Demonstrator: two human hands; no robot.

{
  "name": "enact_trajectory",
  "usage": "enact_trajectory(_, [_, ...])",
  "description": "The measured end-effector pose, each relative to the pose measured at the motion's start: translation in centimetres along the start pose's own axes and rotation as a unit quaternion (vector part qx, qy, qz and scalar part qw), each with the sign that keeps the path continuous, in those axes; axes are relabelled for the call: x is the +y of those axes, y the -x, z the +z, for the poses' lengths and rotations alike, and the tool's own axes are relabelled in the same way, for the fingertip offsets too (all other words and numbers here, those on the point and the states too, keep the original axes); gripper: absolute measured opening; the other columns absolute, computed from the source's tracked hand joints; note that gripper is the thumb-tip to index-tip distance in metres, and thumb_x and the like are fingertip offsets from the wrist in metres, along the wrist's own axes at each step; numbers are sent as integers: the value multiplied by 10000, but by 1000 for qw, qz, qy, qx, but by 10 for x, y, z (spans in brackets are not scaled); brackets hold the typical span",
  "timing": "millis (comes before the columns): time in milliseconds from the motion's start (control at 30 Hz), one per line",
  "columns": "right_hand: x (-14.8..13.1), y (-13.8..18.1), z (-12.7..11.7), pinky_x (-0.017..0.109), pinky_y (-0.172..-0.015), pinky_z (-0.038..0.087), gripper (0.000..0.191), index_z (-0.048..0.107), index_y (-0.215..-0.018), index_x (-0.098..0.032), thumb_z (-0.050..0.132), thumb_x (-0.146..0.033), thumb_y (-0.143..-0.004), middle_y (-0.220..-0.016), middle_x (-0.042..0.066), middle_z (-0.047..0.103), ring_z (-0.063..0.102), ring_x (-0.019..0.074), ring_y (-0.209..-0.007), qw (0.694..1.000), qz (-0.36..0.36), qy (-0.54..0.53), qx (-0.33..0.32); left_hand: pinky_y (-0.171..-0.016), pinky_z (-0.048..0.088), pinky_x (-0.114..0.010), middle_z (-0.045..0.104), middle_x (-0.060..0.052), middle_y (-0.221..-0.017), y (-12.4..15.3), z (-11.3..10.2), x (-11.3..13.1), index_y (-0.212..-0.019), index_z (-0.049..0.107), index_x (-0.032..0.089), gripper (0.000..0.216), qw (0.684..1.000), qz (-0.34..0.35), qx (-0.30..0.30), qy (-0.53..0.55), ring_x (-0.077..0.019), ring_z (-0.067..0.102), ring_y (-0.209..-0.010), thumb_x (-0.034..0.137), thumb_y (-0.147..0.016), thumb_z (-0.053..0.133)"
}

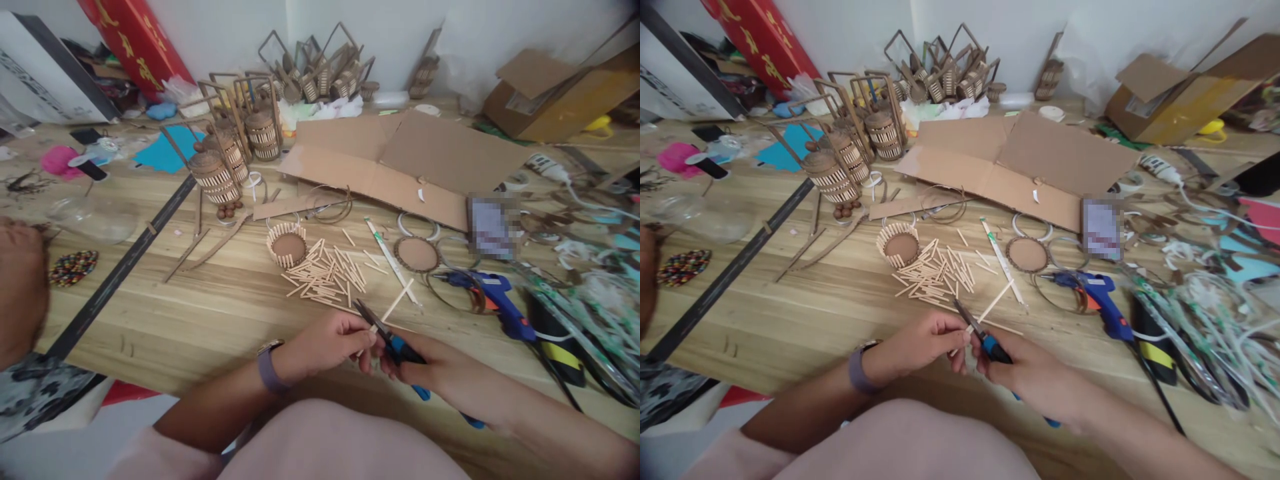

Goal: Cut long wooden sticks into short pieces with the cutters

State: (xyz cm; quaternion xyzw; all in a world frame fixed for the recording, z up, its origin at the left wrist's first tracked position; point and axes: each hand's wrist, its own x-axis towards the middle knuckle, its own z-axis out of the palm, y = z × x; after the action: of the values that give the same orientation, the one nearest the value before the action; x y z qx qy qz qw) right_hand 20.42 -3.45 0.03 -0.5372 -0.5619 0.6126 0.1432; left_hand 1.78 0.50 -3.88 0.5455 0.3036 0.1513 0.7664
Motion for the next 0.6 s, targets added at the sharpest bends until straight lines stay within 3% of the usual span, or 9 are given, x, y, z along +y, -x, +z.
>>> enact_trajectory(133, [6, -4, 2, 272, -595, 409, 146, 650, -787, -235, 536, -230, -695, -742, 0, 603, 508, 179, -666, 1000, -12, 24, 12, -649, 435, -244, 562, 1, -566, 0, 0, -2, -661, 569, 164, 360, 1000, 4, 2, 1, -132, 569, -604, 446, -878, 510])
enact_trajectory(300, [16, -6, 4, 321, -705, 447, 85, 627, -789, -234, 562, -283, -764, -773, 11, 625, 547, 209, -743, 997, -32, 53, 46, -688, 429, -243, 586, -6, -618, 0, 0, -4, -680, 554, 167, 362, 1000, 8, 4, -26, -127, 565, -634, 447, -899, 488])
enact_trajectory(433, [14, -5, 4, 328, -696, 462, 104, 649, -781, -241, 575, -307, -746, -759, 18, 642, 564, 221, -738, 996, -25, 59, 62, -700, 428, -241, 597, 6, -638, 2, 0, -3, -802, 552, 166, 270, 999, -5, 10, -32, -131, 572, -659, 414, -898, 510])
enact_trajectory(600, [3, 0, -4, 299, -677, 470, 187, 683, -840, -236, 557, -352, -765, -803, 27, 643, 568, 219, -775, 998, -6, 56, 17, -693, 426, -238, 598, 2, -637, 3, 1, 1, -819, 561, 156, 298, 999, 14, 15, -46, -126, 568, -642, 417, -922, 463])
